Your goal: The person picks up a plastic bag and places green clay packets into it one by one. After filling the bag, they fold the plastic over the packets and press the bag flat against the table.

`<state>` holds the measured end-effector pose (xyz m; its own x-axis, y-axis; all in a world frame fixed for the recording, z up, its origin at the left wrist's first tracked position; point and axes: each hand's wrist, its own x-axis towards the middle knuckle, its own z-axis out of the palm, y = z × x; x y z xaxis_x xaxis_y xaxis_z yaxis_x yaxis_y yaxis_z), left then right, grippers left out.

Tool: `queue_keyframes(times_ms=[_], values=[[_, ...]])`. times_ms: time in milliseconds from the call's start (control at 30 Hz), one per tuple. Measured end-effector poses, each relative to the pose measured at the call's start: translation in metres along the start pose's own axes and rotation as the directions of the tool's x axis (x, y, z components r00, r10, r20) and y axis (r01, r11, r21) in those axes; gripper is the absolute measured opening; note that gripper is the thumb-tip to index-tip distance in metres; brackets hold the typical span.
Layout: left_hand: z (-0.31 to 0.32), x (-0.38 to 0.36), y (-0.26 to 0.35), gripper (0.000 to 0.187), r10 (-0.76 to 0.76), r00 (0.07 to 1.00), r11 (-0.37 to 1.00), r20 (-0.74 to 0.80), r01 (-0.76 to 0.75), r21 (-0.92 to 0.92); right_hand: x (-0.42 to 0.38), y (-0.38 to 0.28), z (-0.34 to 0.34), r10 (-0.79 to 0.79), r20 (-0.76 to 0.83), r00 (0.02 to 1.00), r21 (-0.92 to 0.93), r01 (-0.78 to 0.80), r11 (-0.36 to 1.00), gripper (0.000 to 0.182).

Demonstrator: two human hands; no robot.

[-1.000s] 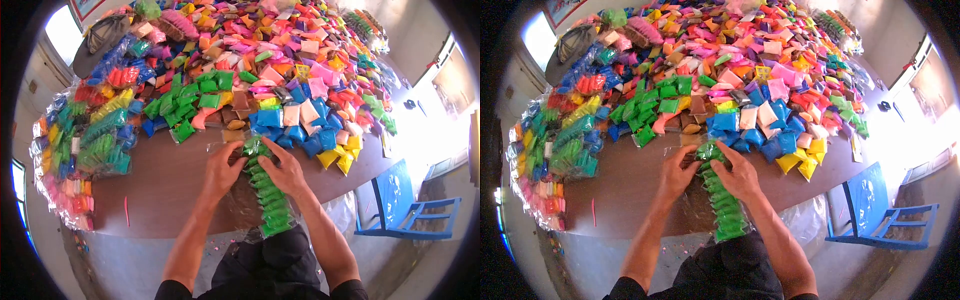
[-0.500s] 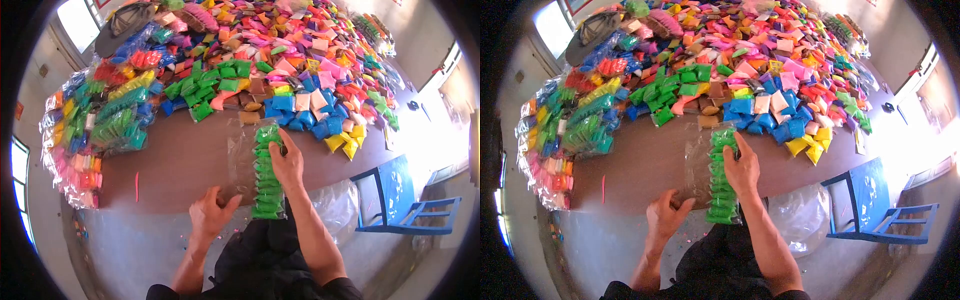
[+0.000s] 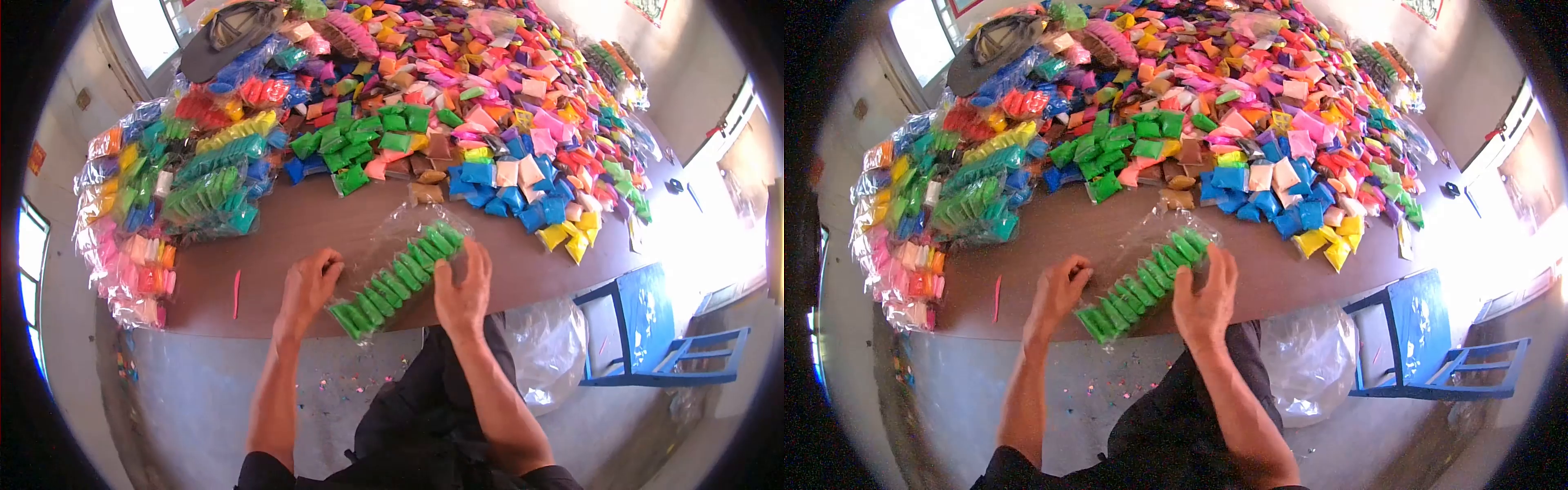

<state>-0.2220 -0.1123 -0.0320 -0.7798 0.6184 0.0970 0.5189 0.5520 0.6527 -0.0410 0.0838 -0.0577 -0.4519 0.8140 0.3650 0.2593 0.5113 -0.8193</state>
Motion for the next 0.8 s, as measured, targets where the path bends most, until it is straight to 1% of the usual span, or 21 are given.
queue_keyframes(times_ms=[67,100,200,233,300,333,400,433,500,600,700,733,767,800], values=[[0.0,0.012,-0.005,0.018,-0.001,1.0,0.999,-0.011,0.001,-0.054,0.015,0.013,-0.011,-0.084,-0.02,0.996,-0.083,0.082,0.993,0.055],[0.001,0.018,-0.008,0.019,-0.001,1.0,0.997,-0.016,0.0,-0.081,0.026,0.016,-0.016,-0.087,-0.02,0.996,-0.09,0.085,0.992,0.056],[0.004,0.033,-0.022,0.016,0.047,0.999,0.987,-0.026,-0.05,-0.152,0.06,0.013,-0.031,-0.111,0.208,0.972,-0.103,0.135,0.985,0.059],[0.003,0.037,-0.021,0.016,0.021,1.0,0.987,-0.003,-0.021,-0.162,0.07,0.02,-0.029,-0.167,0.266,0.95,-0.137,0.209,0.968,0.063],[-0.004,0.045,-0.02,0.016,-0.039,0.998,0.983,0.039,0.045,-0.177,0.091,0.026,-0.022,-0.129,0.352,0.927,-0.041,0.153,0.987,0.064],[-0.006,0.049,-0.02,0.017,-0.037,0.999,0.986,0.036,0.043,-0.161,0.097,0.028,-0.018,-0.113,0.397,0.911,0.007,0.12,0.993,0.064],[-0.008,0.056,-0.016,0.018,-0.034,0.999,0.991,0.029,0.038,-0.128,0.103,0.032,-0.013,-0.026,0.469,0.883,0.021,0.018,1.0,0.066],[-0.009,0.059,-0.014,0.019,-0.056,0.998,0.986,0.004,0.056,-0.159,0.106,0.033,-0.011,0.015,0.502,0.865,0.025,-0.031,0.999,0.066],[-0.012,0.063,-0.015,0.022,-0.104,0.994,0.972,-0.045,0.092,-0.216,0.106,0.032,-0.009,0.01,0.477,0.879,0.002,-0.013,1.0,0.066],[-0.021,0.047,-0.03,0.028,-0.12,0.947,0.948,-0.297,0.021,-0.317,0.1,0.03,-0.01,0.006,0.454,0.891,0.012,-0.012,1.0,0.066],[-0.031,-0.012,-0.019,0.035,-0.201,0.913,0.958,-0.355,0.108,-0.264,0.101,0.026,-0.011,0.043,0.472,0.881,0.042,-0.071,0.997,0.067],[-0.024,-0.032,-0.02,0.039,-0.194,0.92,0.953,-0.341,0.094,-0.289,0.102,0.027,-0.011,0.061,0.483,0.873,0.049,-0.097,0.994,0.067],[-0.012,-0.052,-0.02,0.043,-0.19,0.926,0.945,-0.327,0.081,-0.318,0.102,0.035,-0.008,0.035,0.472,0.881,0.011,-0.046,0.999,0.068],[-0.003,-0.063,-0.016,0.048,-0.187,0.93,0.935,-0.315,0.07,-0.348,0.1,0.034,-0.007,0.076,0.481,0.873,0.015,-0.094,0.995,0.068]])
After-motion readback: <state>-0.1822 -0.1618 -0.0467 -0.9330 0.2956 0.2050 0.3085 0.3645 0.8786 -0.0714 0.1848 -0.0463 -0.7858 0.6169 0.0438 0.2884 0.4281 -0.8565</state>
